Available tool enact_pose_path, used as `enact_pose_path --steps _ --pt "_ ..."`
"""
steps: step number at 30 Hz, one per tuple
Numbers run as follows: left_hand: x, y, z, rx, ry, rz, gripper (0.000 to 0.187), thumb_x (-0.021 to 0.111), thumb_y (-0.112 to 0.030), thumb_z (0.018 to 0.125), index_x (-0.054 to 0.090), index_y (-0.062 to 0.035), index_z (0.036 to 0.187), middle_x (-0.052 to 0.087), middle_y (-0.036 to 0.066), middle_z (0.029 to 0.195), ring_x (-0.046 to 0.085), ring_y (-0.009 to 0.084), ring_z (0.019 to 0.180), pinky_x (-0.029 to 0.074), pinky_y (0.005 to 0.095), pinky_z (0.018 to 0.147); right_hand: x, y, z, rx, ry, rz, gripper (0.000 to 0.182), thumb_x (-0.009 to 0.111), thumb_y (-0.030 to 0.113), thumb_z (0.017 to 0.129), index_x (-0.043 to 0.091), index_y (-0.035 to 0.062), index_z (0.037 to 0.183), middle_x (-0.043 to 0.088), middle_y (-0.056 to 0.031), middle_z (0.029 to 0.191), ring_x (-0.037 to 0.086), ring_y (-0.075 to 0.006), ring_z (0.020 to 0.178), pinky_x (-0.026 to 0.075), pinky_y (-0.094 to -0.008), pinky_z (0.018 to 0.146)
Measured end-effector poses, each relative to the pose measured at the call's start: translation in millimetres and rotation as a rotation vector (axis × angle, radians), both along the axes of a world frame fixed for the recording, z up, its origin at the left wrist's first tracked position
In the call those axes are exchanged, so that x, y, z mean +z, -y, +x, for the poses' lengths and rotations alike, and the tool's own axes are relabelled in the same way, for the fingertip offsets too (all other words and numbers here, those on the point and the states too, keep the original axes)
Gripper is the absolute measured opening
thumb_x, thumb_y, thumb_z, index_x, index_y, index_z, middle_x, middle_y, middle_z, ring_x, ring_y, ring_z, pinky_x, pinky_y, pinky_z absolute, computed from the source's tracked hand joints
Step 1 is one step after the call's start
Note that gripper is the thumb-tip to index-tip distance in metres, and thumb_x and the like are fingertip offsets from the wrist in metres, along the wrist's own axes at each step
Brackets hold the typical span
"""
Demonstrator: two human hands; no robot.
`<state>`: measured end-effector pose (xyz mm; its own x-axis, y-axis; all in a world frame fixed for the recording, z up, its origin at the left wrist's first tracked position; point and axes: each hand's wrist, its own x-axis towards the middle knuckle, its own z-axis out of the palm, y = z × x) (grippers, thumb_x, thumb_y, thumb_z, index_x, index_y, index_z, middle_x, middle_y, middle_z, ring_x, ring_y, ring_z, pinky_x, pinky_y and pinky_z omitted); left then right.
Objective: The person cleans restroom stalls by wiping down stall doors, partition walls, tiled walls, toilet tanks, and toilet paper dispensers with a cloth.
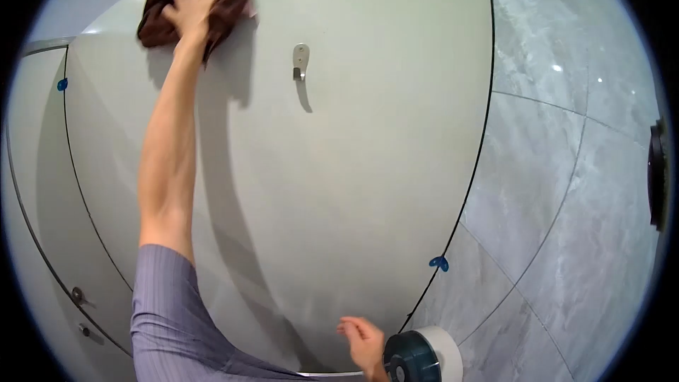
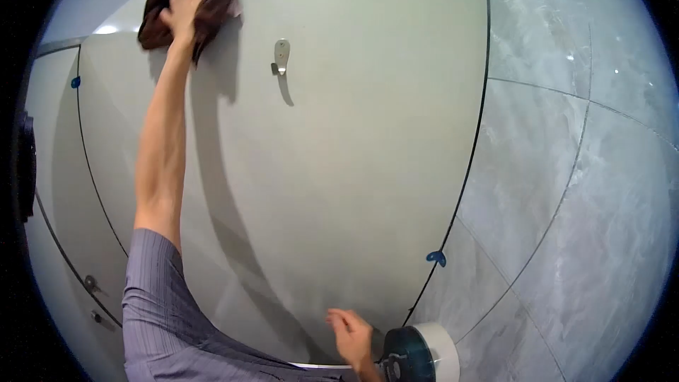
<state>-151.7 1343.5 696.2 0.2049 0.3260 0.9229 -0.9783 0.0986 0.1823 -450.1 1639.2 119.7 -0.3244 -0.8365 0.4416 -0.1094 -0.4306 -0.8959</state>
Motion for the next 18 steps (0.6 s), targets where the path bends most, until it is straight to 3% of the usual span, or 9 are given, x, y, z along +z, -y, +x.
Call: enact_pose_path --steps 3,5,6,7,9,11,14,17,18 --pt "23 -91 -119 -0.331 0.169 0.244 0.07 0.062 -0.049 0.096 0.036 -0.0147 0.152 0.049 0.021 0.143 0.044 0.0376 0.135 0.028 0.0701 0.112 6 -9 6 0.072 -0.05 0.011 0.017 0.062 0.006 0.099 0.074 -0.0036 0.105 0.076 -0.0117 0.093 0.074 -0.0177 0.086 0.056 -0.028 0.077" --pt "4 -126 -205 -0.342 0.338 0.334 0.068 0.059 -0.045 0.097 0.039 -0.0123 0.152 0.054 0.025 0.141 0.052 0.0398 0.13 0.04 0.0664 0.106 4 -14 11 0.101 -0.026 0.043 0.017 0.062 0.005 0.098 0.074 -0.004 0.106 0.076 -0.0114 0.092 0.075 -0.0174 0.086 0.057 -0.0281 0.077" --pt "-14 -111 -244 -0.527 0.476 -0.08 0.047 0.06 -0.038 0.092 0.058 -0.0198 0.135 0.06 0.014 0.132 0.055 0.0391 0.125 0.038 0.0708 0.1 -1 -14 11 0.108 -0.023 0.044 0.017 0.062 0.005 0.098 0.074 -0.004 0.106 0.076 -0.0114 0.092 0.075 -0.0174 0.086 0.057 -0.0281 0.077" --pt "-23 -101 -283 -0.503 0.572 0.184 0.071 0.061 -0.054 0.092 0.044 -0.0233 0.154 0.052 0.02 0.145 0.044 0.0419 0.139 0.033 0.073 0.107 -7 -11 12 0.099 -0.032 0.049 0.017 0.062 0.006 0.098 0.074 -0.0038 0.106 0.076 -0.0114 0.092 0.075 -0.0171 0.086 0.056 -0.0281 0.077" --pt "-81 -96 -345 -0.606 0.678 -0.058 0.065 0.065 -0.045 0.089 0.051 -0.0181 0.146 0.057 0.023 0.138 0.056 0.046 0.124 0.038 0.0705 0.104 -9 -12 14 0.104 -0.049 0.057 0.017 0.062 0.006 0.098 0.074 -0.0036 0.106 0.076 -0.0114 0.092 0.075 -0.0169 0.086 0.056 -0.028 0.077" --pt "-102 -94 -345 -0.577 0.654 -0.224 0.063 0.065 -0.043 0.088 0.054 -0.0148 0.143 0.061 0.024 0.132 0.06 0.0464 0.116 0.041 0.0662 0.104 -5 -12 11 0.117 -0.145 0.133 0.018 0.064 0.008 0.098 0.074 -0.003 0.107 0.077 -0.0111 0.093 0.075 -0.0165 0.086 0.056 -0.0281 0.077" --pt "-104 -97 -288 -0.696 0.74 0.154 0.055 0.064 -0.042 0.089 0.063 -0.0024 0.128 0.069 0.025 0.109 0.064 0.0441 0.105 0.05 0.053 0.098 -14 -10 7 0.191 -0.099 0.135 0.018 0.065 0.01 0.097 0.075 -0.0021 0.107 0.077 -0.0106 0.094 0.075 -0.0163 0.086 0.057 -0.0285 0.077" --pt "-104 -126 -220 -0.664 0.362 0.719 0.073 0.064 -0.046 0.093 0.043 -0.0055 0.15 0.062 0.03 0.124 0.061 0.0449 0.115 0.047 0.0597 0.101 -27 -7 6 0.215 -0.082 0.147 0.018 0.066 0.011 0.097 0.075 -0.0012 0.108 0.077 -0.0104 0.094 0.075 -0.0166 0.086 0.056 -0.0287 0.078" --pt "-109 -84 -221 -0.282 0.42 0.003 0.076 0.065 -0.047 0.093 0.039 -0.0067 0.152 0.053 0.03 0.14 0.055 0.0454 0.126 0.046 0.068 0.095 -31 -6 8 0.236 -0.094 0.143 0.019 0.067 0.012 0.097 0.075 -0.0003 0.109 0.077 -0.0103 0.095 0.075 -0.0166 0.086 0.056 -0.0287 0.078"
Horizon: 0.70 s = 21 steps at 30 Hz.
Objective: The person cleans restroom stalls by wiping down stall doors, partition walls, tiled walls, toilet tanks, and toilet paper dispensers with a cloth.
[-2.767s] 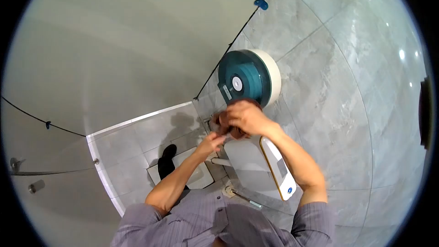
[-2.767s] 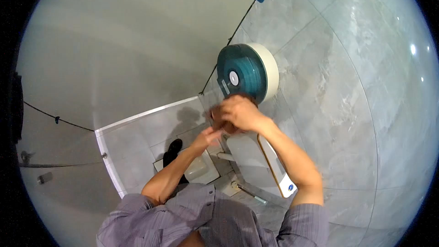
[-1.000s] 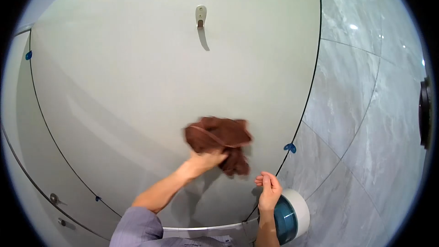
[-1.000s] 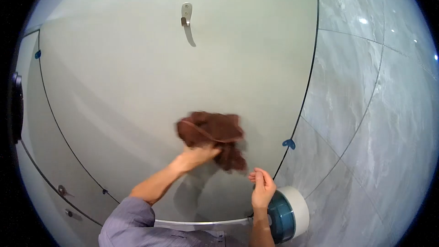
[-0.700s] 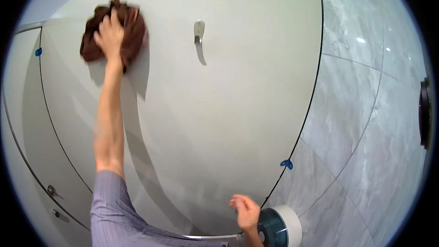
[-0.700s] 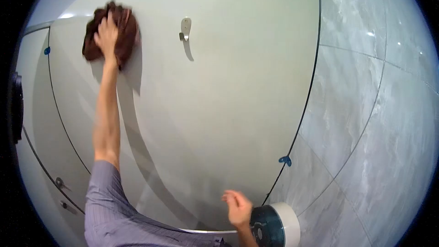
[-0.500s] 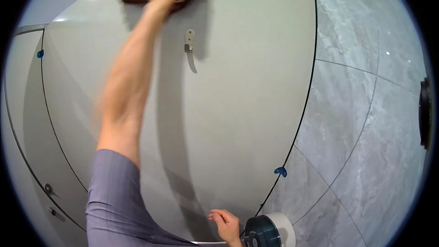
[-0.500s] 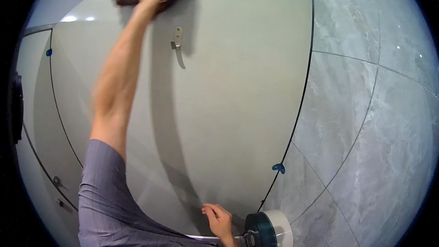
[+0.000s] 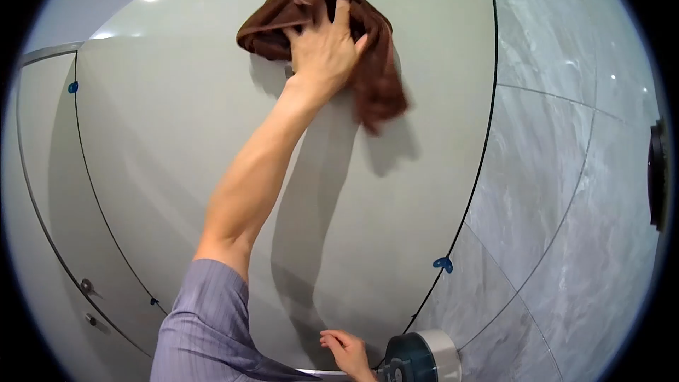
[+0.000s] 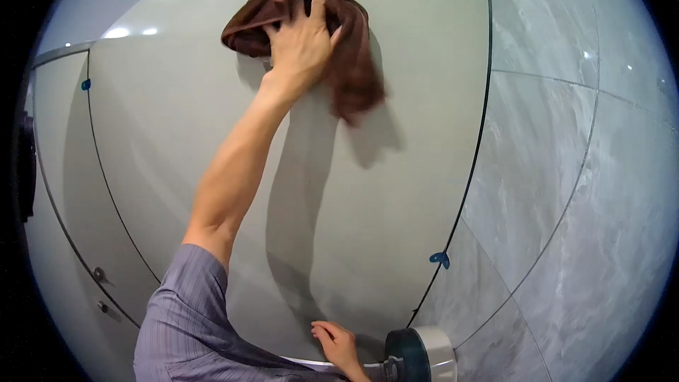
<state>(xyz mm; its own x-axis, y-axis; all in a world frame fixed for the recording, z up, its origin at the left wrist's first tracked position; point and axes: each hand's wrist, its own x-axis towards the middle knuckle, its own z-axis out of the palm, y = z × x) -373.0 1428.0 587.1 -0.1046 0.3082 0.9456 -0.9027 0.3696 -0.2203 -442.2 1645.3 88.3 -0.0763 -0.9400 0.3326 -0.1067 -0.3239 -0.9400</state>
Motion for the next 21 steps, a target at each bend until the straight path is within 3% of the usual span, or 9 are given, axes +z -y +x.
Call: enact_pose_path --steps 2,4,7,9,10,12,16,19,21 --pt "25 -10 -19 -0.067 -0.02 0.271 0.075 0.067 -0.048 0.092 0.042 -0.0079 0.151 0.047 0.028 0.148 0.047 0.046 0.134 0.043 0.0721 0.093 6 -8 1 -0.006 -0.099 -0.014 0.019 0.067 0.013 0.097 0.075 0.0009 0.109 0.077 -0.01 0.095 0.074 -0.0172 0.087 0.056 -0.0288 0.078" --pt "66 4 -48 -0.169 -0.017 0.158 0.082 0.063 -0.053 0.092 0.038 -0.0057 0.154 0.069 0.023 0.119 0.069 0.0421 0.099 0.053 0.0469 0.088 8 -2 -7 0.007 -0.202 -0.083 0.019 0.068 0.016 0.097 0.076 0.0039 0.11 0.076 -0.0093 0.098 0.074 -0.0191 0.089 0.055 -0.0294 0.079" --pt "105 -35 -81 -0.133 0.156 0.456 0.075 0.059 -0.053 0.094 0.041 -0.0101 0.154 0.068 0.024 0.121 0.065 0.0407 0.111 0.051 0.0513 0.096 5 -4 -13 -0.005 -0.208 -0.012 0.019 0.068 0.016 0.097 0.076 0.0035 0.11 0.077 -0.0093 0.097 0.074 -0.0198 0.089 0.055 -0.0296 0.079" --pt "112 -6 -130 -0.156 0.125 0.188 0.079 0.054 -0.059 0.095 0.044 -0.006 0.152 0.075 0.02 0.101 0.07 0.0415 0.098 0.053 0.0461 0.089 2 -9 -16 -0.072 -0.201 0.027 0.019 0.068 0.015 0.097 0.075 0.0035 0.11 0.077 -0.0097 0.097 0.074 -0.0196 0.088 0.055 -0.0296 0.079" --pt "101 -10 -145 -0.198 0.154 0.107 0.078 0.058 -0.058 0.094 0.044 -0.0065 0.151 0.073 0.021 0.111 0.065 0.0421 0.11 0.051 0.0493 0.094 -2 -10 -19 -0.087 -0.196 0.028 0.019 0.068 0.015 0.097 0.075 0.0035 0.11 0.077 -0.0097 0.097 0.074 -0.0196 0.088 0.055 -0.0296 0.079" --pt "48 -16 -162 -0.344 0.239 0.04 0.073 0.068 -0.046 0.092 0.045 -0.0091 0.15 0.049 0.028 0.146 0.044 0.0444 0.136 0.04 0.0699 0.1 -15 -15 -19 -0.113 -0.074 0.05 0.019 0.066 0.015 0.098 0.075 0.0034 0.11 0.076 -0.0099 0.095 0.074 -0.0203 0.088 0.055 -0.0298 0.079" --pt "-90 -27 -174 -0.485 0.527 0.407 0.075 0.066 -0.04 0.093 0.038 -0.0132 0.157 0.047 0.03 0.149 0.052 0.0488 0.129 0.04 0.0658 0.105 -26 -23 -25 -0.16 -0.123 0.022 0.02 0.064 0.012 0.099 0.074 0.002 0.114 0.076 -0.0096 0.098 0.074 -0.0157 0.088 0.056 -0.0277 0.08" --pt "-225 -35 -141 -0.541 0.681 0.436 0.074 0.07 -0.038 0.086 0.045 -0.0163 0.152 0.05 0.025 0.144 0.051 0.0489 0.123 0.038 0.0657 0.107 -30 -33 -23 -0.11 -0.095 0.062 0.021 0.065 0.015 0.098 0.073 0.0032 0.114 0.075 -0.0119 0.101 0.073 -0.0227 0.091 0.055 -0.0316 0.079" --pt "-310 -60 -104 -0.276 0.582 0.227 0.054 0.068 -0.04 0.082 0.062 -0.0291 0.134 0.061 0.01 0.115 0.054 0.0363 0.107 0.047 0.0548 0.071 -33 -37 -24 -0.105 -0.126 0.053 0.022 0.064 0.016 0.099 0.073 0.0032 0.114 0.075 -0.0123 0.101 0.073 -0.0237 0.09 0.055 -0.0322 0.08"
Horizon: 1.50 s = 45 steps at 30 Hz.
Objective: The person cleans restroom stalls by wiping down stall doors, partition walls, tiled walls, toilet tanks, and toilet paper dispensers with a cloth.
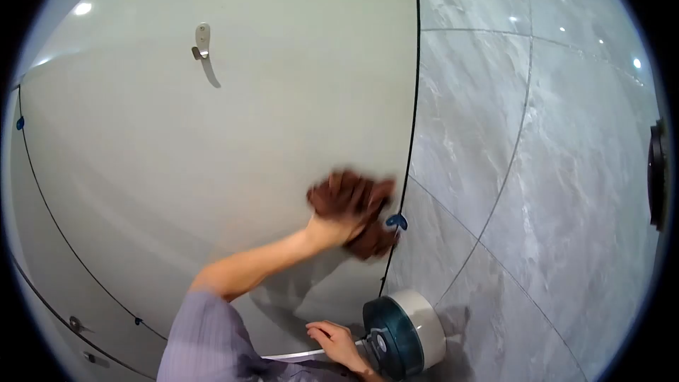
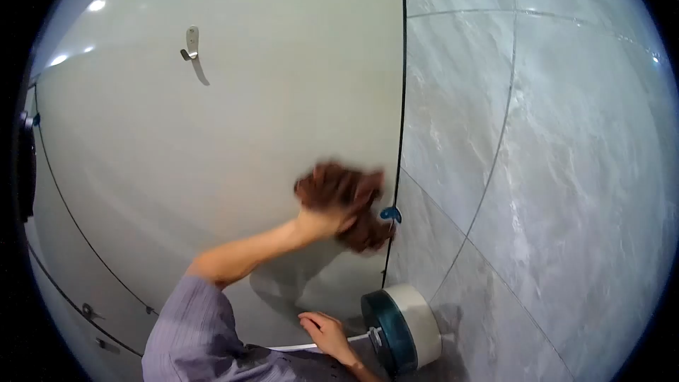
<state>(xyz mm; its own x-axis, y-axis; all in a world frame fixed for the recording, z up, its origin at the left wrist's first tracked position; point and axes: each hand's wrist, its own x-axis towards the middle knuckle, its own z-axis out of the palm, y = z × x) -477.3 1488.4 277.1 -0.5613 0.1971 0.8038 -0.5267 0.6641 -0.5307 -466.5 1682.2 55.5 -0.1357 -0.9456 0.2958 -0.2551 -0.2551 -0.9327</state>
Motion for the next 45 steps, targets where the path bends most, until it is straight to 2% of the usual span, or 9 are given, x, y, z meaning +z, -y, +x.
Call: enact_pose_path --steps 4,11,14,22,27,31,34,42,45 --pt "-102 0 55 0.02 0.18 -0.198 0.025 0.064 -0.035 0.087 0.067 -0.0226 0.109 0.063 0.006 0.099 0.054 0.0243 0.077 0.037 0.0402 0.05 4 -13 -1 0.026 -0.05 0.032 0.022 0.065 0.013 0.099 0.073 0.0005 0.115 0.077 -0.012 0.101 0.074 -0.0204 0.093 0.056 -0.0306 0.082" --pt "63 26 -9 -0.208 0.209 0.087 0.054 0.068 -0.04 0.084 0.062 -0.022 0.135 0.06 0.006 0.125 0.057 0.0367 0.115 0.048 0.0593 0.075 2 -15 12 0.092 -0.037 0.041 0.019 0.065 0.012 0.098 0.072 -0.0007 0.111 0.074 -0.0159 0.103 0.072 -0.0295 0.093 0.055 -0.0357 0.082" --pt "83 32 -38 -0.212 0.028 0.219 0.065 0.071 -0.038 0.088 0.05 -0.0257 0.148 0.058 0.0 0.135 0.061 0.0242 0.117 0.055 0.0434 0.084 -5 -10 24 0.138 -0.049 0.051 0.019 0.065 0.012 0.098 0.072 0.0003 0.112 0.074 -0.014 0.101 0.072 -0.0265 0.09 0.055 -0.0335 0.081" --pt "-111 -1 132 0.11 0.198 0.14 0.046 0.066 -0.038 0.084 0.063 -0.0192 0.126 0.063 0.013 0.122 0.063 0.0291 0.102 0.049 0.0397 0.065 -44 -22 46 0.34 -0.095 0.235 0.021 0.064 0.012 0.1 0.072 -0.0012 0.114 0.075 -0.0085 0.097 0.072 -0.015 0.087 0.055 -0.0267 0.08" --pt "32 28 223 0.063 0.158 0.206 0.073 0.076 -0.04 0.072 0.06 -0.0026 0.133 0.054 0.02 0.137 0.047 0.0442 0.128 0.046 0.0577 0.095 -60 3 63 0.404 -0.22 0.417 0.025 0.063 0.02 0.099 0.074 0.0039 0.115 0.077 -0.0099 0.097 0.074 -0.0201 0.09 0.055 -0.03 0.082" --pt "196 55 292 0.128 -0.142 0.457 0.072 0.071 -0.047 0.083 0.056 -0.0151 0.145 0.047 0.02 0.153 0.035 0.0459 0.145 0.025 0.0653 0.117 -40 27 99 0.437 -0.215 0.26 0.025 0.064 0.016 0.098 0.074 -0.0011 0.113 0.078 -0.0075 0.091 0.072 -0.0118 0.085 0.055 -0.0258 0.081" --pt "253 72 341 0.122 -0.503 -0.096 0.07 0.072 -0.044 0.083 0.056 -0.0147 0.144 0.049 0.021 0.148 0.039 0.0426 0.142 0.026 0.0657 0.115 -64 46 124 0.428 -0.154 0.243 0.025 0.065 0.014 0.096 0.075 -0.0016 0.112 0.078 -0.0069 0.089 0.071 -0.011 0.085 0.054 -0.025 0.079" --pt "-74 47 431 0.236 -0.33 0.464 0.066 0.074 -0.043 0.079 0.063 -0.0083 0.134 0.052 0.021 0.143 0.045 0.0453 0.134 0.034 0.0639 0.111 -65 91 201 0.433 -0.145 0.206 0.029 0.063 0.023 0.097 0.073 0.002 0.114 0.076 -0.0184 0.096 0.073 -0.0271 0.087 0.056 -0.0384 0.081" --pt "-72 53 467 0.357 -0.156 0.427 0.059 0.07 -0.04 0.083 0.064 -0.0067 0.132 0.063 0.019 0.126 0.06 0.0389 0.115 0.048 0.0533 0.098 -32 92 216 0.363 -0.264 0.119 0.031 0.06 0.026 0.101 0.071 0.0 0.113 0.076 -0.0181 0.093 0.073 -0.0262 0.086 0.055 -0.0372 0.079"
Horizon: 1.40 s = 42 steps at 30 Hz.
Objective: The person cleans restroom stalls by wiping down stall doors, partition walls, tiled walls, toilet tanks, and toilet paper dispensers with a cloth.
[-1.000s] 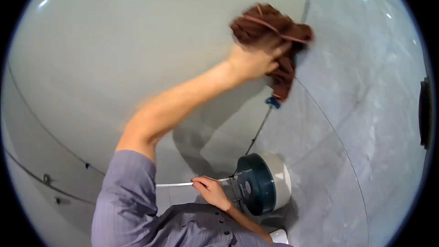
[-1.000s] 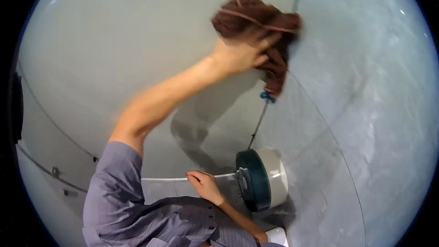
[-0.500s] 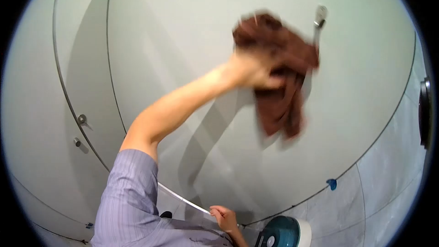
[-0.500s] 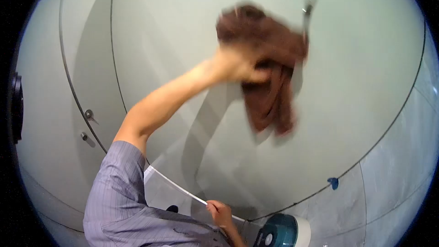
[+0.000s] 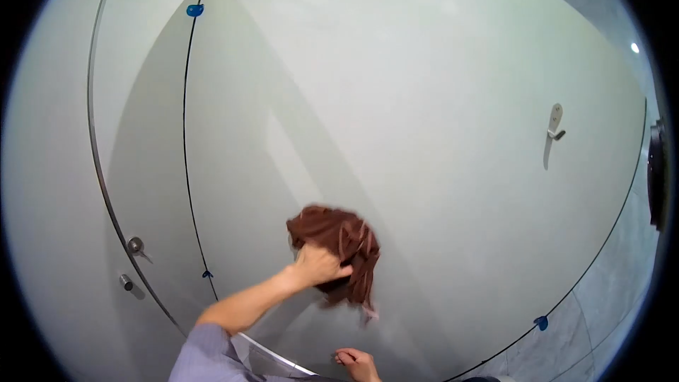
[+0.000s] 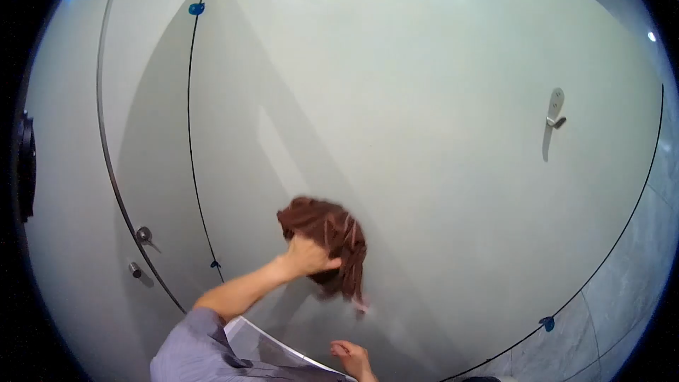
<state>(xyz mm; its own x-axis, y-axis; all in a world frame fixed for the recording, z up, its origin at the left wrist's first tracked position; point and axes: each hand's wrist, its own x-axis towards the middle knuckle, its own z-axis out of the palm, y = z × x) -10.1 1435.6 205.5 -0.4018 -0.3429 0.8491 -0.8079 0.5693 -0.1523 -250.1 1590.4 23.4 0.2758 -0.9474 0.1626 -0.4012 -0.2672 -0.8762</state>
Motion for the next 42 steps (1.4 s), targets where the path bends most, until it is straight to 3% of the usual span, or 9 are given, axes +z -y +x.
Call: enact_pose_path --steps 5,13,21,25,26,28,31,36,42 --pt "271 34 -4 -0.063 0.117 -0.251 0.063 0.067 -0.038 0.082 0.062 0.0016 0.131 0.065 0.019 0.065 0.066 0.0378 0.062 0.055 0.0492 0.062 6 34 35 0.009 0.2 0.161 0.029 0.059 0.023 0.102 0.072 -0.002 0.111 0.073 -0.007 0.086 0.066 -0.0155 0.08 0.052 -0.0308 0.072" --pt "528 27 9 0.17 -0.023 -0.411 0.068 0.055 -0.06 0.094 0.054 -0.0189 0.147 0.068 0.023 0.126 0.065 0.0407 0.118 0.051 0.0526 0.101 14 64 70 -0.112 0.506 0.132 0.026 0.061 0.019 0.102 0.072 -0.0039 0.105 0.072 -0.0075 0.085 0.065 -0.0145 0.077 0.051 -0.0292 0.068" --pt "527 165 326 0.446 -0.522 -0.503 0.074 0.055 -0.056 0.097 0.035 -0.0201 0.159 0.056 0.015 0.146 0.057 0.0421 0.129 0.044 0.0573 0.106 37 58 68 -0.267 0.257 0.105 0.025 0.062 0.02 0.1 0.073 -0.0011 0.109 0.075 -0.0122 0.096 0.069 -0.022 0.087 0.054 -0.0352 0.076" --pt "518 118 248 0.463 -0.564 -0.344 0.086 0.079 -0.037 0.077 0.039 -0.0219 0.151 0.055 0.011 0.14 0.056 0.0363 0.128 0.043 0.06 0.103 151 64 15 -0.438 -0.162 -0.668 0.031 0.069 0.015 0.094 0.07 0.0072 0.124 0.07 -0.0208 0.121 0.065 -0.0334 0.117 0.047 -0.0467 0.105" --pt "527 128 220 0.443 -0.516 -0.424 0.089 0.085 -0.034 0.072 0.041 -0.022 0.148 0.055 0.01 0.14 0.056 0.0356 0.128 0.043 0.0612 0.103 195 79 -1 -0.499 -0.303 -1.039 0.027 0.059 0.006 0.093 0.072 -0.0004 0.116 0.075 -0.0153 0.106 0.072 -0.0299 0.097 0.056 -0.04 0.086" --pt "537 148 158 0.364 -0.405 -0.578 0.096 0.095 -0.026 0.061 0.046 -0.0222 0.143 0.055 0.01 0.139 0.057 0.0344 0.128 0.043 0.0634 0.101 289 94 -20 -0.483 -0.388 -1.325 0.041 0.065 0.006 0.089 0.065 -0.0002 0.13 0.067 -0.0244 0.123 0.064 -0.0448 0.11 0.051 -0.0499 0.098" --pt "483 58 57 0.154 -0.257 -0.513 0.07 0.066 -0.031 0.083 0.043 -0.0214 0.149 0.073 0.025 0.098 0.07 0.0498 0.094 0.053 0.0642 0.084 447 121 9 -0.613 -0.513 -1.687 0.047 0.062 0.007 0.095 0.06 0.0038 0.142 0.056 -0.0246 0.144 0.052 -0.0411 0.135 0.04 -0.048 0.113" --pt "415 50 69 -0.132 -0.096 -0.396 0.053 0.064 -0.051 0.085 0.075 -0.0005 0.095 0.073 0.025 0.09 0.072 0.0422 0.089 0.058 0.0515 0.084 629 167 96 -0.343 -0.215 -1.681 0.038 0.052 0.021 0.104 0.062 0.002 0.135 0.057 -0.0174 0.146 0.053 -0.0337 0.136 0.037 -0.0401 0.116" --pt "486 62 219 0.329 -0.28 -0.382 0.049 0.061 -0.04 0.088 0.064 -0.0095 0.126 0.073 0.025 0.11 0.07 0.0449 0.104 0.053 0.0553 0.094 631 183 154 -0.478 -0.935 -1.835 0.047 0.057 0.042 0.1 0.068 0.0087 0.132 0.055 -0.0138 0.149 0.041 -0.0358 0.146 0.027 -0.0504 0.122"
